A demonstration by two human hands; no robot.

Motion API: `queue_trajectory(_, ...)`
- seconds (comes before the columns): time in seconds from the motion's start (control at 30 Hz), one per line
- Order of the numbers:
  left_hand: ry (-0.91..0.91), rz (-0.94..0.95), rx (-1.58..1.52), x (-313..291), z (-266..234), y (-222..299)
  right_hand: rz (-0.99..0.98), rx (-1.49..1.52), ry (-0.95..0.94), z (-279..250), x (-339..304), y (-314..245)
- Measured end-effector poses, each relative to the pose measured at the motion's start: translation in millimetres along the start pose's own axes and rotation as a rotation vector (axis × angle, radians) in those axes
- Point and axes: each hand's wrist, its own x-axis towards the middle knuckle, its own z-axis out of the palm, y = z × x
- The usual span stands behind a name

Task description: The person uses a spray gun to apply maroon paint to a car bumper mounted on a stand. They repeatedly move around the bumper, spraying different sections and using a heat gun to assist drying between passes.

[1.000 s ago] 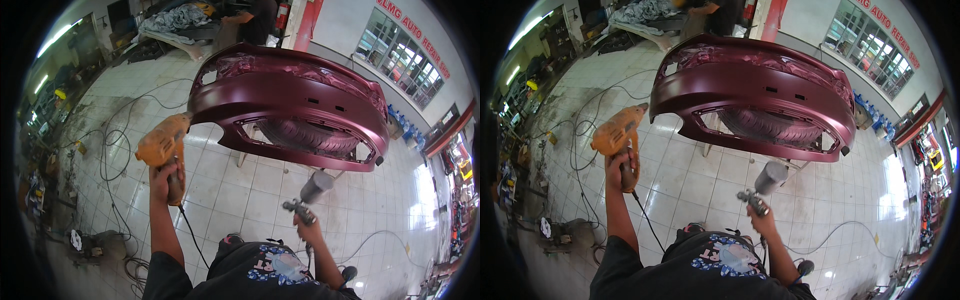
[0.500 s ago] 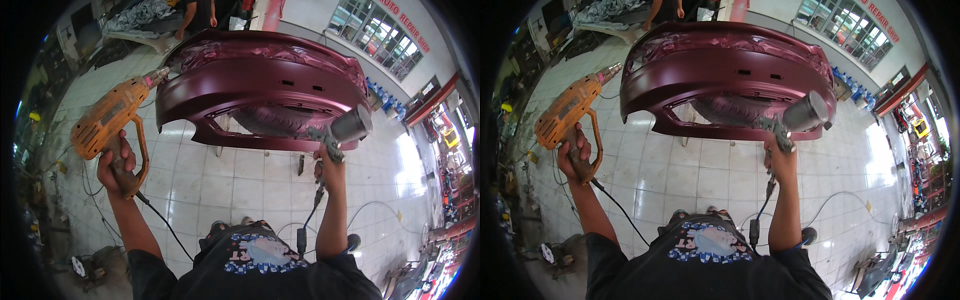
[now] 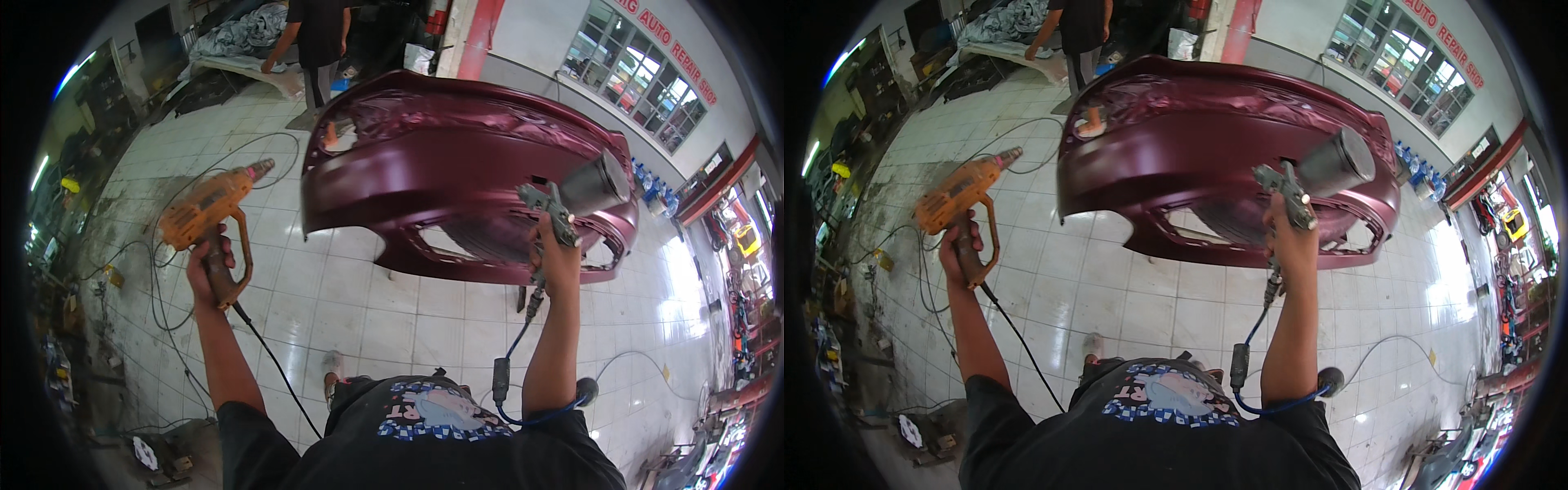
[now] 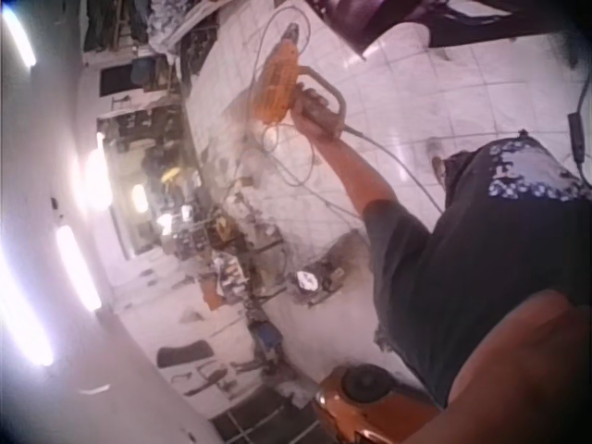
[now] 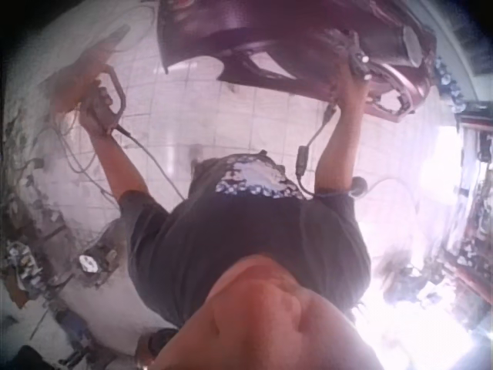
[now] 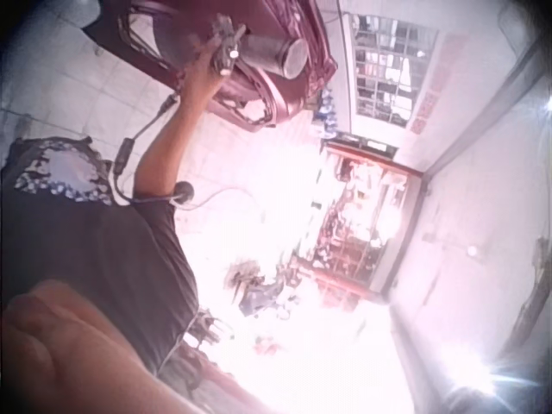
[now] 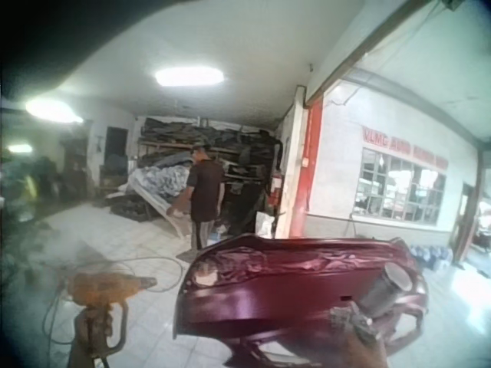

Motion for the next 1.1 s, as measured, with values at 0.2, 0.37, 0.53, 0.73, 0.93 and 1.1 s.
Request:
queue_trajectory(0.2,0.119,-0.211,0.018,70,-134,-15,0.103,0.035,0.061,122,-30,-5)
queue_trajectory(0.37,0.025,-0.257,-0.189,99,-197,-13,0.120,-0.054,0.039,195,-55,-10)
queue_trajectory(0.53,-0.261,-0.252,-0.522,116,-207,-6,0.078,-0.127,0.022,251,-60,-42)
queue_trajectory(0.73,-0.081,-0.198,-0.419,103,-188,0,0.075,-0.189,0.018,281,-64,-52)
queue_trajectory(0.93,0.069,-0.191,-0.310,90,-205,-3,0.136,-0.203,0.016,306,-64,-46)
queue_trajectory(1.1,0.076,-0.277,-0.251,85,-225,-11,0.121,-0.234,-0.065,314,-62,-37)
